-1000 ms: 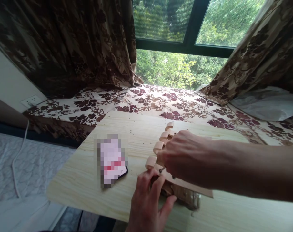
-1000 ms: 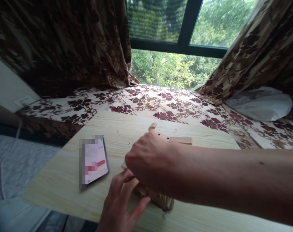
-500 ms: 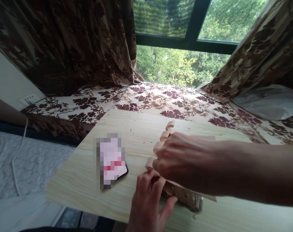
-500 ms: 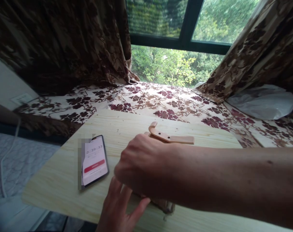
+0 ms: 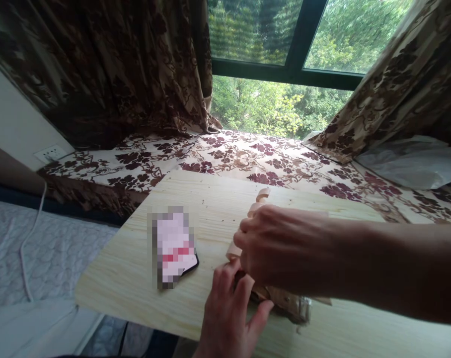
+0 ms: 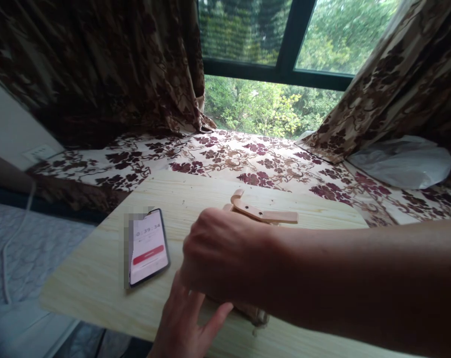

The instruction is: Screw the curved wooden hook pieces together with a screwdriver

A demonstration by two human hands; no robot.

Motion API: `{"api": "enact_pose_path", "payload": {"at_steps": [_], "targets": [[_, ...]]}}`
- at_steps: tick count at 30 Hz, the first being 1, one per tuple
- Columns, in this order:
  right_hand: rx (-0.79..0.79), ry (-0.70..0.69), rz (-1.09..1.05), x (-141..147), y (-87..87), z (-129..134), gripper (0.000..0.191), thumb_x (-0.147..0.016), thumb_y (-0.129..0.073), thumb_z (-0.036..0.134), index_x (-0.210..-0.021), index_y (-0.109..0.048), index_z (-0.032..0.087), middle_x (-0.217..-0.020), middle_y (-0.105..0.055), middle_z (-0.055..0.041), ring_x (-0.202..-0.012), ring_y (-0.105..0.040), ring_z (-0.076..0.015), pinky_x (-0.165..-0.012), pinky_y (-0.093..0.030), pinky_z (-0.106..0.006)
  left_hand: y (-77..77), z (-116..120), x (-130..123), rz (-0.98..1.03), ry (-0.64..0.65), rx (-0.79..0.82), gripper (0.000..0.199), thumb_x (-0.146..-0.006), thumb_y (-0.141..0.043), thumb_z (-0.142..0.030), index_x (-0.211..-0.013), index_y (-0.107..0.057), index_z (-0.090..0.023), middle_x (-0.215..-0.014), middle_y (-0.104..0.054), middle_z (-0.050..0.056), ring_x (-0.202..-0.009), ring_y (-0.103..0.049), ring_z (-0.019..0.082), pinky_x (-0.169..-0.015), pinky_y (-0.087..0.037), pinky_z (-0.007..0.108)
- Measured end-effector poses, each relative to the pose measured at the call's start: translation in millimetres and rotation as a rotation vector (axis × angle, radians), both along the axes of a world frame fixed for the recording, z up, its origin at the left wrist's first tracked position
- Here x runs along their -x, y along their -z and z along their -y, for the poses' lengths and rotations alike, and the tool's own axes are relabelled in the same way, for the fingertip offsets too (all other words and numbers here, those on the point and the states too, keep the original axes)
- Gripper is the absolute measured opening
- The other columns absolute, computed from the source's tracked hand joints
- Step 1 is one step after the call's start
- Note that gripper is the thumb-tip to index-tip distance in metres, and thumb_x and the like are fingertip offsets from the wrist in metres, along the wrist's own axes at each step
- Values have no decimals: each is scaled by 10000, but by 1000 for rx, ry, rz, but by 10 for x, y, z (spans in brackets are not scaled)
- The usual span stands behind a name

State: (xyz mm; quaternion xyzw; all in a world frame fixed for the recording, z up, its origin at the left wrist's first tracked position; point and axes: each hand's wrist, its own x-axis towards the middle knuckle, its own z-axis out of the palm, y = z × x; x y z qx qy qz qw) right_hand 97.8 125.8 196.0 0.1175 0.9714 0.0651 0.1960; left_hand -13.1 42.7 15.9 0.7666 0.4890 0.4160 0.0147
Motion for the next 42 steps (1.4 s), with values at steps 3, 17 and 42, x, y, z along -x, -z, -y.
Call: {"api": "enact_pose_path", "payload": {"at_steps": [3, 17, 42], "targets": [[-9, -51, 16, -34, 34, -55, 303, -843, -522, 80, -556, -538, 174, -644, -591, -38, -540, -449, -139, -485, -216, -323, 2, -1, 11, 7, 16, 29, 292, -826, -593, -244, -1103, -512, -200, -1093, -515, 105, -985, -512, 247, -807, -531, 366], [131, 387, 109, 7, -82, -47, 142, -811, -535, 85, -760, -654, 143, -641, -607, -38, -505, -458, -119, -473, -236, -285, -4, 2, 9, 16, 36, 29, 319, -816, -611, -218, -1118, -517, -179, -1089, -513, 117, -994, -521, 250, -808, -541, 393], [129, 323, 128, 13, -94, -30, 93, -792, -568, 71, -780, -631, 137, -652, -581, -19, -495, -430, -112, -465, -249, -285, -9, 27, 17, -9, 35, 57, 331, -814, -617, -219, -1129, -518, -191, -1100, -518, 112, -1006, -532, 243, -814, -542, 370]]}}
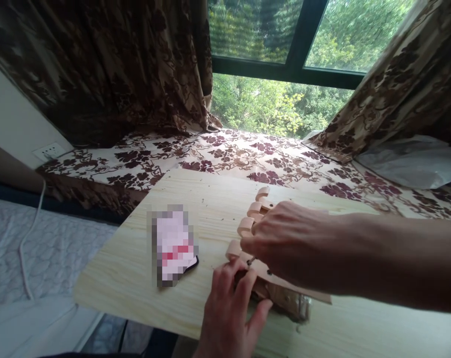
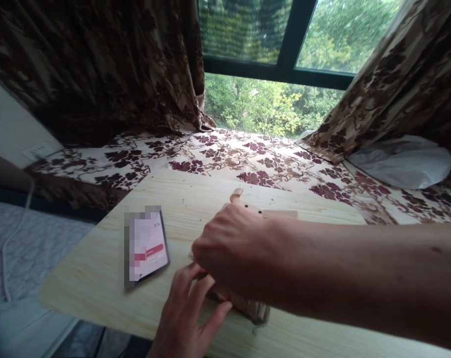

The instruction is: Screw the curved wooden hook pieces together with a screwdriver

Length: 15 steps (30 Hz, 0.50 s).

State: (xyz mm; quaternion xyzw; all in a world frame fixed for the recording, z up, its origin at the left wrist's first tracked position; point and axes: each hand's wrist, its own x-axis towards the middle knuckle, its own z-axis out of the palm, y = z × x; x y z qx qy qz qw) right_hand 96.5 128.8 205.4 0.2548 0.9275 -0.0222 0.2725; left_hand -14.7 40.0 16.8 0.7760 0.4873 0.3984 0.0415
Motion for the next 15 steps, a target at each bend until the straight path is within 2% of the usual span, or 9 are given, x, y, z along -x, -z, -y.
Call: {"api": "enact_pose_path", "payload": {"at_steps": [2, 4, 6, 10, 13, 15], "targets": [[-83, -163, -74, -32, 33, 43, 116, -809, -555, 69, -766, -626, 151, -712, -603, -39, -557, -473, -139, -490, -265, -298, -10, -3, -7, -5, -21, -18, 309, -819, -604, -231, -1114, -520, -200, -1103, -527, 113, -1006, -539, 250, -804, -543, 371], [-178, -338, -133, -58, 89, 69, 198, -809, -545, 53, -655, -596, 166, -708, -598, -45, -581, -478, -149, -504, -261, -310, -14, -14, -7, -11, -34, -66, 265, -828, -587, -246, -1080, -519, -202, -1120, -530, 122, -1008, -540, 261, -800, -543, 375], [-200, -441, -138, -74, 151, 68, 256, -781, -578, 47, -563, -549, 179, -667, -583, -39, -566, -458, -145, -499, -247, -318, -13, -28, -1, -10, -32, -99, 218, -837, -569, -255, -1043, -518, -203, -1123, -532, 128, -997, -546, 262, -791, -543, 371], [-124, -396, -186, -102, 235, 2, 292, -779, -615, 105, -519, -515, 193, -587, -556, -24, -515, -414, -139, -468, -218, -326, 0, -41, 16, 1, -23, -46, 240, -833, -566, -237, -1067, -525, -207, -1049, -555, 106, -942, -563, 240, -759, -543, 350], [-77, -280, -219, -107, 218, -64, 241, -766, -615, 109, -550, -540, 185, -555, -545, -1, -464, -386, -127, -438, -187, -317, 21, -36, 28, 0, -6, -1, 327, -816, -601, -220, -1133, -525, -195, -1041, -548, 104, -942, -560, 232, -776, -535, 345], [-38, -166, -144, -91, 177, -105, 190, -741, -620, 96, -577, -566, 175, -534, -538, 12, -431, -361, -113, -425, -185, -298, 35, -35, 36, 4, 10, 1, 355, -805, -622, -213, -1145, -525, -185, -1062, -536, 108, -960, -551, 232, -799, -529, 347]]}}
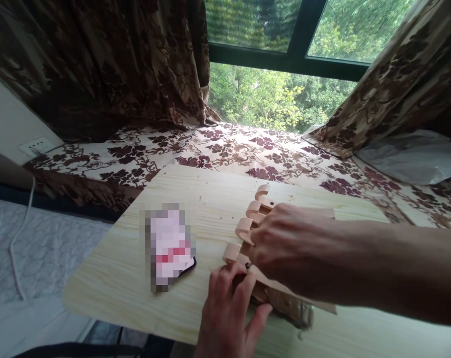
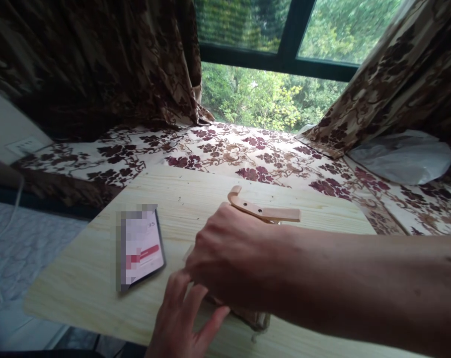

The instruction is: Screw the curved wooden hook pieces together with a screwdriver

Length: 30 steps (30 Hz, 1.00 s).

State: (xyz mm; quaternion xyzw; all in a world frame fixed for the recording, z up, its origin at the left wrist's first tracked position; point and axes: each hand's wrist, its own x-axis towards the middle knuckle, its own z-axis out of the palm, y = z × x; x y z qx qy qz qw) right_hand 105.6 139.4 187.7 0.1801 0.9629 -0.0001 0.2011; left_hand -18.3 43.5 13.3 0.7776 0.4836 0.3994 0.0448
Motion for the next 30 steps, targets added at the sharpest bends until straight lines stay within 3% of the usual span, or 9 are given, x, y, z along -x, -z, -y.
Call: {"api": "enact_pose_path", "payload": {"at_steps": [4, 8, 11, 15, 18, 23, 26, 30], "targets": [[57, 236, 64, 47, -76, -46, 162, -773, -575, 132, -618, -608, 162, -529, -543, 2, -410, -351, -96, -422, -204, -269, 9, -2, 11, -5, 14, -30, 362, -808, -626, -210, -1151, -515, -175, -1084, -527, 115, -991, -535, 242, -826, -523, 370], [46, 287, 112, 90, -122, 24, 121, -783, -559, 105, -710, -644, 151, -580, -569, -13, -433, -399, -103, -435, -216, -273, -17, 9, -1, -10, 1, -23, 341, -808, -617, -220, -1134, -524, -182, -1070, -541, 109, -982, -546, 238, -809, -529, 354], [-8, 94, 65, 102, -124, 106, 120, -796, -558, 66, -763, -639, 148, -696, -601, -36, -504, -448, -120, -449, -230, -283, -37, 15, -18, -37, -14, -34, 314, -819, -585, -237, -1125, -532, -192, -1092, -549, 114, -998, -545, 250, -792, -531, 344], [-139, -239, -14, 67, -60, 119, 253, -818, -571, 98, -577, -555, 174, -682, -578, -47, -557, -462, -142, -479, -244, -312, -40, 4, -20, -43, -21, -69, 243, -828, -565, -251, -1062, -549, -188, -1063, -550, 116, -957, -546, 246, -772, -525, 330], [-133, -283, 51, 44, -6, 87, 289, -824, -597, 155, -544, -535, 183, -643, -577, -44, -515, -442, -136, -464, -243, -313, -40, -13, -3, -46, -2, -22, 264, -837, -557, -239, -1093, -535, -182, -1015, -553, 102, -926, -551, 231, -774, -517, 326], [-12, -104, 117, 94, 0, 53, 275, -761, -683, 216, -525, -548, 180, -495, -509, 0, -418, -394, -115, -431, -242, -290, -29, -23, 21, -63, 28, -14, 259, -855, -534, -246, -1103, -519, -171, -979, -560, 102, -886, -541, 230, -767, -517, 351], [38, 64, 202, 153, -50, -4, 112, -768, -629, 125, -662, -639, 160, -550, -568, -12, -432, -418, -114, -450, -266, -276, -11, -8, 20, -64, 25, 7, 305, -837, -574, -232, -1128, -520, -161, -1025, -552, 114, -927, -541, 237, -794, -514, 368], [61, 263, 212, 186, -115, -57, 150, -794, -552, 99, -697, -660, 140, -570, -576, -31, -452, -432, -116, -447, -268, -275, -3, 11, 7, -21, 31, -17, 318, -824, -598, -206, -1128, -516, -163, -1051, -539, 113, -958, -541, 237, -807, -511, 362]]}}
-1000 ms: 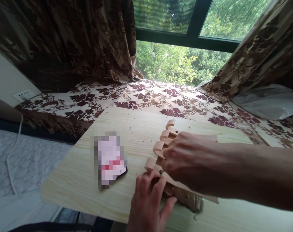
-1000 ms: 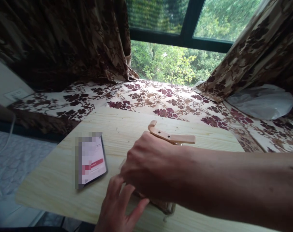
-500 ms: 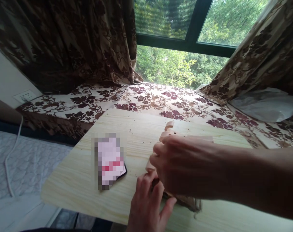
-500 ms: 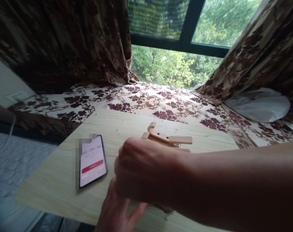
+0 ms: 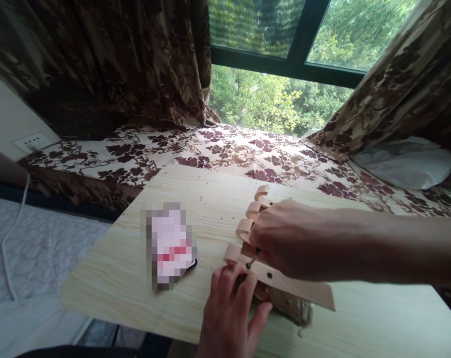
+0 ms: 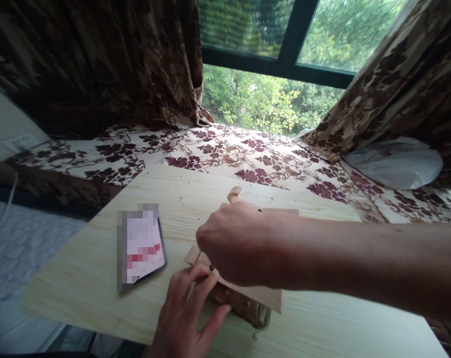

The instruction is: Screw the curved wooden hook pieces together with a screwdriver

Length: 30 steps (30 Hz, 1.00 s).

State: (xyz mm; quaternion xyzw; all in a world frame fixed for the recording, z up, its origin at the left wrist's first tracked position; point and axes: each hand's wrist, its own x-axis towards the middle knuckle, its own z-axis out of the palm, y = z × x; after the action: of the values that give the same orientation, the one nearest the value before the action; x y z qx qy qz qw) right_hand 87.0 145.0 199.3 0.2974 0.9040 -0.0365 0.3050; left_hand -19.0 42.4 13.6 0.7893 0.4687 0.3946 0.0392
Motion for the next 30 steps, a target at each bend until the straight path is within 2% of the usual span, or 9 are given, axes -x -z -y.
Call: {"api": "enact_pose_path", "payload": {"at_steps": [3, 5, 7, 10, 14, 21, 24, 27, 30], "targets": [[-7, 24, -7, 0, -40, 51, 128, -810, -545, 86, -806, -668, 123, -653, -602, -37, -498, -469, -116, -452, -275, -276, -13, 2, -18, 10, -3, 9, 317, -822, -597, -209, -1126, -514, -172, -1053, -539, 108, -971, -540, 239, -815, -511, 364], [-20, -48, -2, -7, -54, 121, 152, -792, -561, 54, -884, -662, 121, -755, -626, -51, -555, -511, -125, -458, -286, -277, -25, -1, -31, 5, -14, 12, 318, -826, -588, -219, -1131, -509, -174, -1053, -540, 107, -966, -540, 241, -810, -514, 364], [-89, -210, -65, -26, -43, 190, 88, -784, -591, 78, -778, -653, 140, -760, -617, -54, -566, -514, -133, -446, -273, -284, -37, -6, -41, -3, -26, -11, 288, -839, -561, -227, -1117, -507, -178, -1046, -545, 107, -943, -543, 240, -789, -519, 356], [-169, -454, -98, -72, 23, 250, 255, -785, -638, 177, -543, -558, 185, -629, -571, -31, -518, -473, -135, -436, -245, -301, -51, -16, -45, -17, -42, -77, 205, -862, -507, -234, -1059, -510, -178, -1056, -546, 121, -948, -543, 251, -779, -517, 349], [-206, -556, -114, -105, 118, 240, 348, -733, -701, 224, -459, -487, 217, -485, -495, 10, -468, -426, -136, -447, -248, -312, -45, -31, -33, -55, -47, -99, 212, -870, -475, -231, -1071, -502, -168, -1067, -537, 137, -948, -541, 256, -779, -512, 350], [-157, -396, -165, -112, 177, 120, 272, -735, -688, 229, -508, -540, 200, -479, -509, 18, -399, -375, -114, -414, -194, -300, 9, -25, -20, -45, -15, -22, 280, -852, -538, -234, -1116, -503, -144, -1017, -545, 123, -922, -532, 247, -777, -508, 368], [-156, -133, -148, -161, 222, 61, 205, -765, -642, 204, -562, -608, 191, -456, -502, 18, -378, -351, -105, -408, -177, -281, 23, -4, -25, -33, -17, -10, 321, -837, -584, -237, -1135, -512, -141, -1038, -548, 124, -941, -532, 251, -801, -500, 387], [-147, 100, -100, -166, 215, 44, 244, -821, -580, 205, -585, -641, 200, -453, -501, 15, -362, -306, -97, -386, -155, -271, 23, 4, -34, -15, -16, -18, 328, -835, -602, -239, -1138, -517, -148, -1037, -549, 119, -931, -537, 242, -795, -497, 382], [-148, 84, -46, -106, 116, 76, 123, -795, -617, 186, -685, -672, 194, -530, -549, 4, -406, -359, -106, -390, -169, -273, 6, -5, -54, -5, -4, -8, 326, -845, -588, -228, -1153, -512, -153, -1038, -547, 111, -941, -538, 233, -800, -492, 369]]}}
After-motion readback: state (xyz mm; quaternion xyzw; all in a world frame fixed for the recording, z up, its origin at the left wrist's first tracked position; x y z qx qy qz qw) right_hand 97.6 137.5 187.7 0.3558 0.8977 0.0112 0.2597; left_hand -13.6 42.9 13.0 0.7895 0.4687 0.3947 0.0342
